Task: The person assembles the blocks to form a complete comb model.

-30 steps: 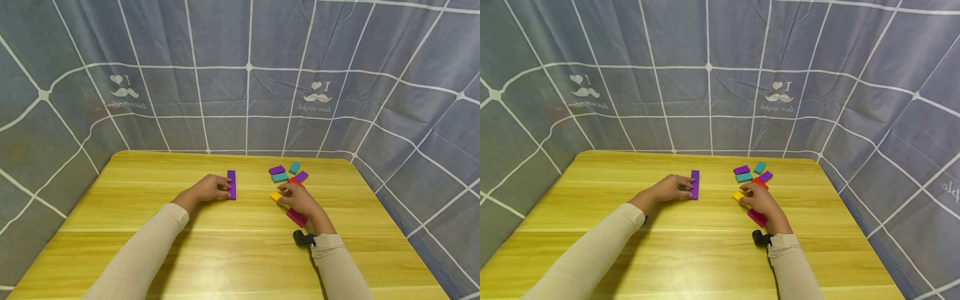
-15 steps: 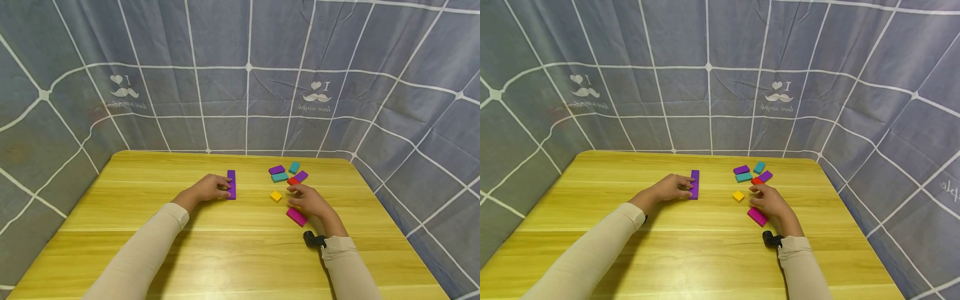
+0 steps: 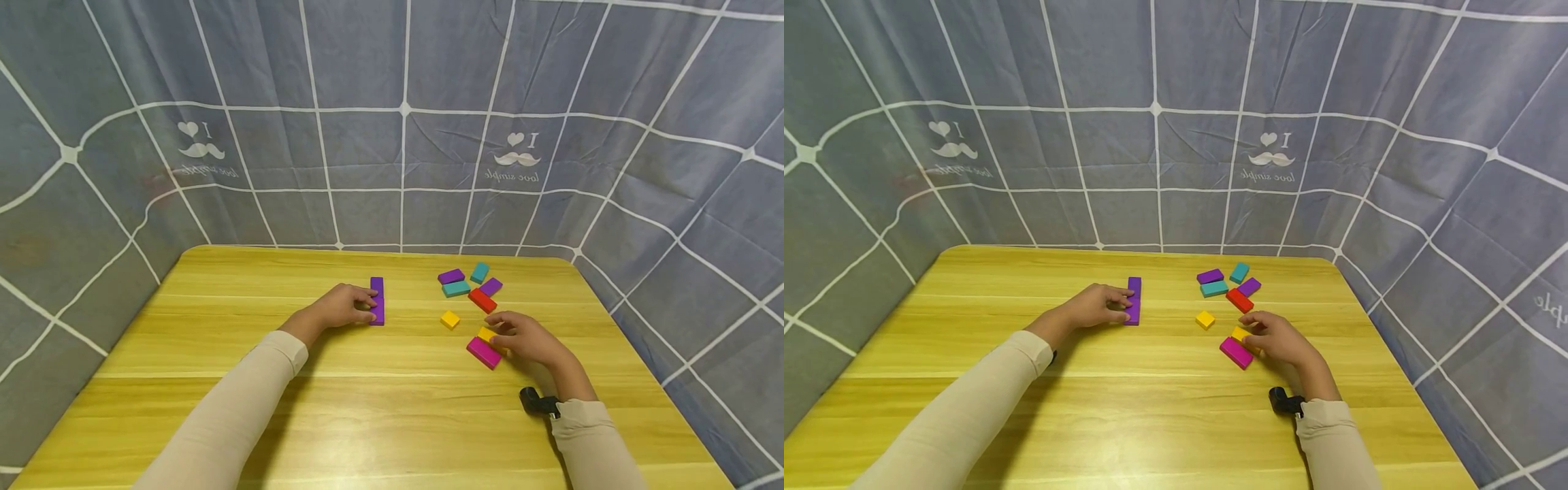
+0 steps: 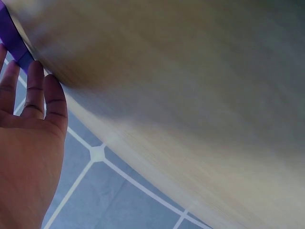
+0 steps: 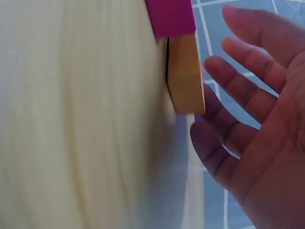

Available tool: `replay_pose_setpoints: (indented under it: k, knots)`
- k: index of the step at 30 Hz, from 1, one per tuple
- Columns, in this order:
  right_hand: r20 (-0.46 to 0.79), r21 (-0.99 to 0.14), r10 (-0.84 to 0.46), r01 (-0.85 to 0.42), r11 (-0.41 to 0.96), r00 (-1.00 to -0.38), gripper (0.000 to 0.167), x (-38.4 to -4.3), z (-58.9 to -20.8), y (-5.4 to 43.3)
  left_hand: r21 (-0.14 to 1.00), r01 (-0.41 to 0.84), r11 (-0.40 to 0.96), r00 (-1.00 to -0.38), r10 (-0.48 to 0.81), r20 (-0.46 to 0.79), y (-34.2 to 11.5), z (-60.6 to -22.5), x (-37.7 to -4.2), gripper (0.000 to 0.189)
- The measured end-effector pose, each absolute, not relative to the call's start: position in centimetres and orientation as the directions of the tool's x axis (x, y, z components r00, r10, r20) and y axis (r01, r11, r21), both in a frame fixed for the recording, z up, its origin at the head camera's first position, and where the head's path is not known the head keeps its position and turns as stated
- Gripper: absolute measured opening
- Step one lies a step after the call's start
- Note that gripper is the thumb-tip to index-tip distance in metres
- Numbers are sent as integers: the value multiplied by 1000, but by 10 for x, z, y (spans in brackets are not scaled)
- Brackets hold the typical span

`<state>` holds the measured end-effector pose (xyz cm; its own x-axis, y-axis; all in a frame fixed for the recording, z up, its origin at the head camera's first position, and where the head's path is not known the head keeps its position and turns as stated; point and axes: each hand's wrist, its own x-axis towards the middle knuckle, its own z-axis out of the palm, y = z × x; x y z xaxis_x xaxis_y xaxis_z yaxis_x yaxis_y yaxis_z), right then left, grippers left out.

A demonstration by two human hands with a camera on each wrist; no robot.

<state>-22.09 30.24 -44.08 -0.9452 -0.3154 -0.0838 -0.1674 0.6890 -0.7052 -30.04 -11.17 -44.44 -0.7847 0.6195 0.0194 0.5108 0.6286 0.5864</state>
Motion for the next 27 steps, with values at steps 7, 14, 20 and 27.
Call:
replay_pose_setpoints:
  k: [7,14,20,27]
  knots:
    - [-109,-707,-406,-217,673,-907,42,-218,-441,312,583,517,627,-781,625,20,-113,-445,-301,36]
    - [-98,-688,-403,-230,688,-910,47,-218,-442,307,585,520,623,-780,626,27,-113,-445,-302,36]
    - [-89,-678,-376,-220,701,-922,48,-219,-444,306,586,522,619,-778,628,30,-113,-445,-300,35]
    - [-59,-682,-366,-230,694,-929,44,-219,-445,310,598,508,620,-783,621,22,-112,-444,-300,35]
